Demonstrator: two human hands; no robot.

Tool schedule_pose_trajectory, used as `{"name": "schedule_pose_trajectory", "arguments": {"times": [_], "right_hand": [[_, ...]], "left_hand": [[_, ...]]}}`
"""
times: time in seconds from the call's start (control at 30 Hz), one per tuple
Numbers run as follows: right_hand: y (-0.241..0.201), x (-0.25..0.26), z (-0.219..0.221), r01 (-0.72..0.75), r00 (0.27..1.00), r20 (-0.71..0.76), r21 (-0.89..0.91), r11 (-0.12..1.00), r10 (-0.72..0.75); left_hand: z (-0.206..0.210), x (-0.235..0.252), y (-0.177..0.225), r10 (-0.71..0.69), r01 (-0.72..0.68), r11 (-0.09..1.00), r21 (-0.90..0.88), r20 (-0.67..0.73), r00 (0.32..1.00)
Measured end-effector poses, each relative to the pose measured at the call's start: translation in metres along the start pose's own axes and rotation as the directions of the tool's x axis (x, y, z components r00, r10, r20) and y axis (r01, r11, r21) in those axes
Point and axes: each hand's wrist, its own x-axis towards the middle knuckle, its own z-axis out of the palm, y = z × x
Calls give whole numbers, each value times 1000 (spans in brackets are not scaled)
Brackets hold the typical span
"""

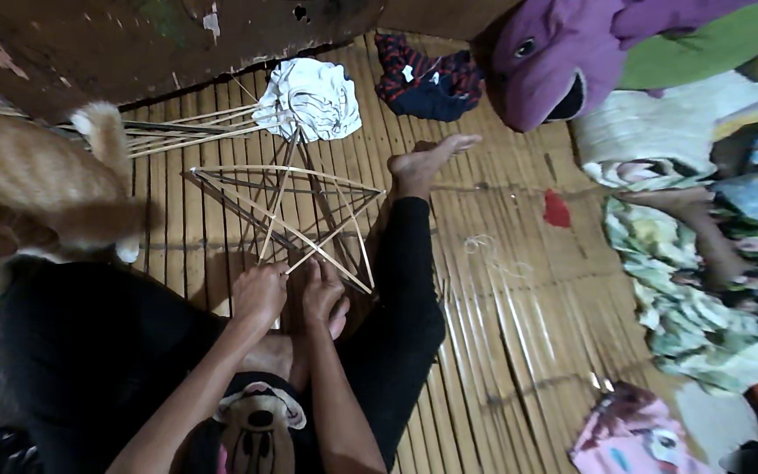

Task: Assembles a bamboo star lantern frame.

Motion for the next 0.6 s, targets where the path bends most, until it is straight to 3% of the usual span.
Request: {"name": "schedule_pose_trajectory", "arguments": {"times": [0.6], "right_hand": [[2, -4, 1, 7, 999, 31, -44, 999, -6]], "left_hand": [[4, 4, -6, -22, 23, 999, -25, 40, 999]]}}
